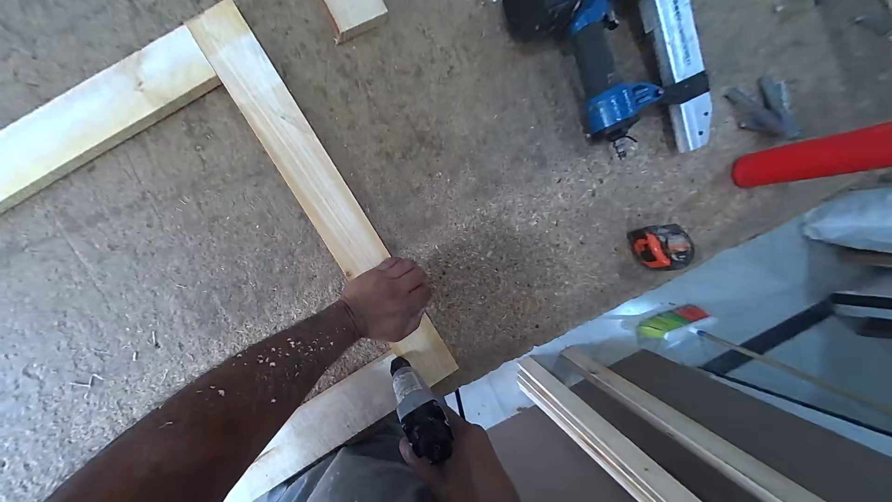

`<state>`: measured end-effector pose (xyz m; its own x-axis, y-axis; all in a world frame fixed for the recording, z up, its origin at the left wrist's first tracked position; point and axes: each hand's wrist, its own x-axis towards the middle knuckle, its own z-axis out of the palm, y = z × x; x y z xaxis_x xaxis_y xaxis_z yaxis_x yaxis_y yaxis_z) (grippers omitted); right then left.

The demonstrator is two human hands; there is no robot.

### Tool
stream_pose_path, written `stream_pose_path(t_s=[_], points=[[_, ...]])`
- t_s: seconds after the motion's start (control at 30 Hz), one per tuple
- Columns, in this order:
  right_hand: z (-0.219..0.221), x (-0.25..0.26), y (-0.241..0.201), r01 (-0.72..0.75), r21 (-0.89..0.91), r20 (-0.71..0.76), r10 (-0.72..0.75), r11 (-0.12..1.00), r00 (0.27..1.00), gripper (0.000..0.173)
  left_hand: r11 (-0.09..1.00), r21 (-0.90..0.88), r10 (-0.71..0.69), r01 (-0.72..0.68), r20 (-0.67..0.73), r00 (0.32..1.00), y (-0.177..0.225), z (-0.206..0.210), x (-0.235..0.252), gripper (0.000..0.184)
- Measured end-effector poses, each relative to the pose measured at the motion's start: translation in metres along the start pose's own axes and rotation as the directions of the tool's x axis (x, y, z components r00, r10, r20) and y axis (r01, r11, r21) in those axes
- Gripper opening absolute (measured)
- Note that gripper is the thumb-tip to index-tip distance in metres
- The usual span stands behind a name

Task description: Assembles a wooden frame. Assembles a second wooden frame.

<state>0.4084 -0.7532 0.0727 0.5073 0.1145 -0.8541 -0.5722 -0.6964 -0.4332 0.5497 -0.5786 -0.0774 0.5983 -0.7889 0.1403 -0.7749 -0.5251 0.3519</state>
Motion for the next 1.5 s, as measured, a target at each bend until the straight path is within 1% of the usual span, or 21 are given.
stream_pose_path(t_s=[0.2,0.37,0.47,0.53,0.7,0.8,0.97,1.5], points=[[0.000,-0.001,-0.010,-0.057,-0.063,-0.016,0.056,0.996,0.998,0.052,1.000,-0.008,-0.011,0.011,-0.035,0.999,0.000,-0.002,0.001,0.031],[-0.002,-0.003,-0.009,-0.105,-0.092,0.021,0.107,0.990,0.994,0.061,1.000,-0.008,-0.015,0.015,-0.047,0.999,0.000,-0.001,0.001,0.031],[-0.003,-0.006,-0.004,-0.125,-0.105,0.040,0.130,0.987,0.991,0.058,1.000,-0.007,-0.007,0.006,-0.065,0.998,0.000,-0.001,0.000,0.030],[-0.002,-0.008,-0.002,-0.131,-0.108,0.040,0.136,0.985,0.990,0.059,1.000,-0.004,-0.008,0.008,-0.066,0.998,0.000,-0.001,0.000,0.030],[-0.003,-0.014,0.006,-0.133,-0.091,0.050,0.138,0.987,0.989,0.058,1.000,-0.019,-0.023,0.022,-0.055,0.998,0.000,-0.001,0.000,0.031],[-0.001,-0.017,0.012,-0.124,-0.099,0.054,0.130,0.987,0.990,0.060,0.999,-0.014,-0.029,0.028,-0.055,0.998,0.001,-0.001,0.000,0.032],[0.003,-0.022,0.023,-0.114,-0.094,0.026,0.117,0.989,0.993,0.062,1.000,-0.017,-0.020,0.019,-0.058,0.998,0.000,0.000,-0.001,0.033],[0.005,-0.030,0.038,-0.128,-0.100,0.020,0.131,0.987,0.991,0.057,1.000,0.012,-0.006,0.008,-0.091,0.996,-0.001,0.002,-0.001,0.032]])
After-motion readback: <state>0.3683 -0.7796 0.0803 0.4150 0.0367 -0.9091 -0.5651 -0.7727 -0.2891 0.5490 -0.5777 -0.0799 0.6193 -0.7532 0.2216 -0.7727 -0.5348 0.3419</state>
